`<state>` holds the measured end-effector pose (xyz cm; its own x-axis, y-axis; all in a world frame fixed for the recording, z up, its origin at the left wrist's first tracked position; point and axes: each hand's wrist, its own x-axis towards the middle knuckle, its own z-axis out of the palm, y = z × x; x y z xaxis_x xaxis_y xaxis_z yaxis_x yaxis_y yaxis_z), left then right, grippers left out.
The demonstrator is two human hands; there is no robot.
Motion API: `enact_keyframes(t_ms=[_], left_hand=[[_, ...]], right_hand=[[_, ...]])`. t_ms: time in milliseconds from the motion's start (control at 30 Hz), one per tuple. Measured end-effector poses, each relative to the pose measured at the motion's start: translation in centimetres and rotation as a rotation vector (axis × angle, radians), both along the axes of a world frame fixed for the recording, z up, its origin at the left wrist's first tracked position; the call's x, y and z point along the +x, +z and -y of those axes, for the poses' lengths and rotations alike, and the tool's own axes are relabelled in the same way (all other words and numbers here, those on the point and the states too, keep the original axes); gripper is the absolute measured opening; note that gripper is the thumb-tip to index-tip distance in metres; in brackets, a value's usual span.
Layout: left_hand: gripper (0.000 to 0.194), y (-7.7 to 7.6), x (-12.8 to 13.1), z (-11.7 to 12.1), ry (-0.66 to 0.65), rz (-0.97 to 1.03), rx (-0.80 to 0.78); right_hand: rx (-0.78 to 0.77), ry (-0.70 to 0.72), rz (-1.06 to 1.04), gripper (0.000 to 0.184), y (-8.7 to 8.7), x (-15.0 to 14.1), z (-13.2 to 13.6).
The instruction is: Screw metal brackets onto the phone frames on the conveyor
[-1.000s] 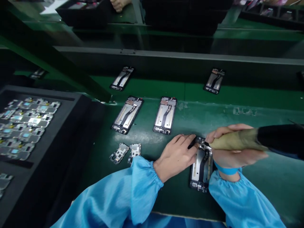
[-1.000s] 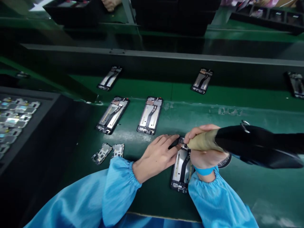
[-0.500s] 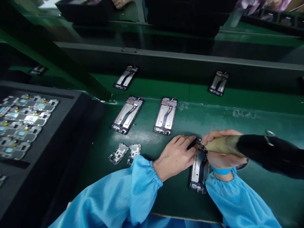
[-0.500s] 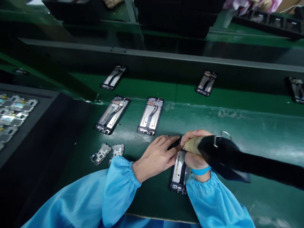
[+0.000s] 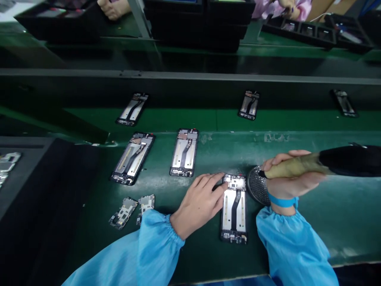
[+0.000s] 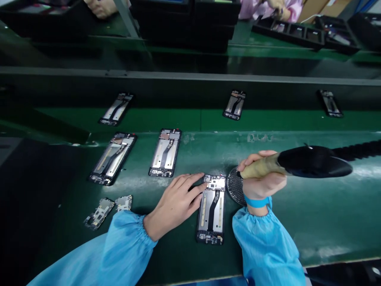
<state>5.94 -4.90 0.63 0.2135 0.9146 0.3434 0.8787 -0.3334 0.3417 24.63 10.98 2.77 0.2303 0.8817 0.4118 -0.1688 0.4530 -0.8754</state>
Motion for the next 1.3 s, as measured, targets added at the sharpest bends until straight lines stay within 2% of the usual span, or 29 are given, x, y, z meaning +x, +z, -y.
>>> enact_keyframes(t_ms=[267, 333, 400, 500, 567, 633, 700, 800, 1133, 1233, 1300], left_hand=[[0.026, 0.0, -0.1, 0.1, 0.002, -0.01, 0.003], [0.026, 0.1, 0.0, 0.1, 0.008, -0.004, -0.002], [0.027, 0.2, 0.0, 0.1, 0.005, -0.007, -0.023], [0.027, 0.1, 0.0, 0.1, -0.007, -0.011, -0.061], [0.028, 0.0, 0.0, 0.1, -0.01, -0.001, -0.079], [0.028, -0.1, 0.0, 0.0, -0.011, 0.012, -0.09], [0.029, -0.1, 0.0, -0.1, -0.015, 0.022, -0.088], [0.027, -0.1, 0.1, -0.1, -0.018, 0.03, -0.081], [0.024, -0.5, 0.1, -0.4, -0.019, 0.032, -0.079], [0.024, -0.5, 0.4, 0.2, 0.01, 0.044, -0.034], [0.026, -0.6, 1.1, 1.3, -0.086, 0.073, 0.03]], right_hand=[[0.018, 0.041, 0.004, 0.07, -0.8, 0.1, -0.2], [0.06, 0.032, -0.017, 0.069, -0.4, 0.4, -0.3], [0.178, 0.012, -0.058, 0.065, 0.4, 0.6, 0.0], [0.28, 0.145, -0.042, 0.062, 1.5, 0.4, 1.8], [0.201, 0.31, -0.007, 0.065, 1.6, -0.4, 3.6], [0.11, 0.395, -0.012, 0.066, 1.4, -1.5, 5.3], [0.064, 0.417, -0.032, 0.064, 1.0, -2.7, 6.4], [0.065, 0.406, -0.033, 0.063, 0.5, -3.7, 6.7], [0.09, 0.46, -0.012, 0.063, -0.5, -3.5, 6.2], [0.097, 0.506, -0.039, 0.057, -0.9, -3.9, 6.6], [0.058, 0.509, -0.047, 0.053, -0.8, -3.8, 6.4]])
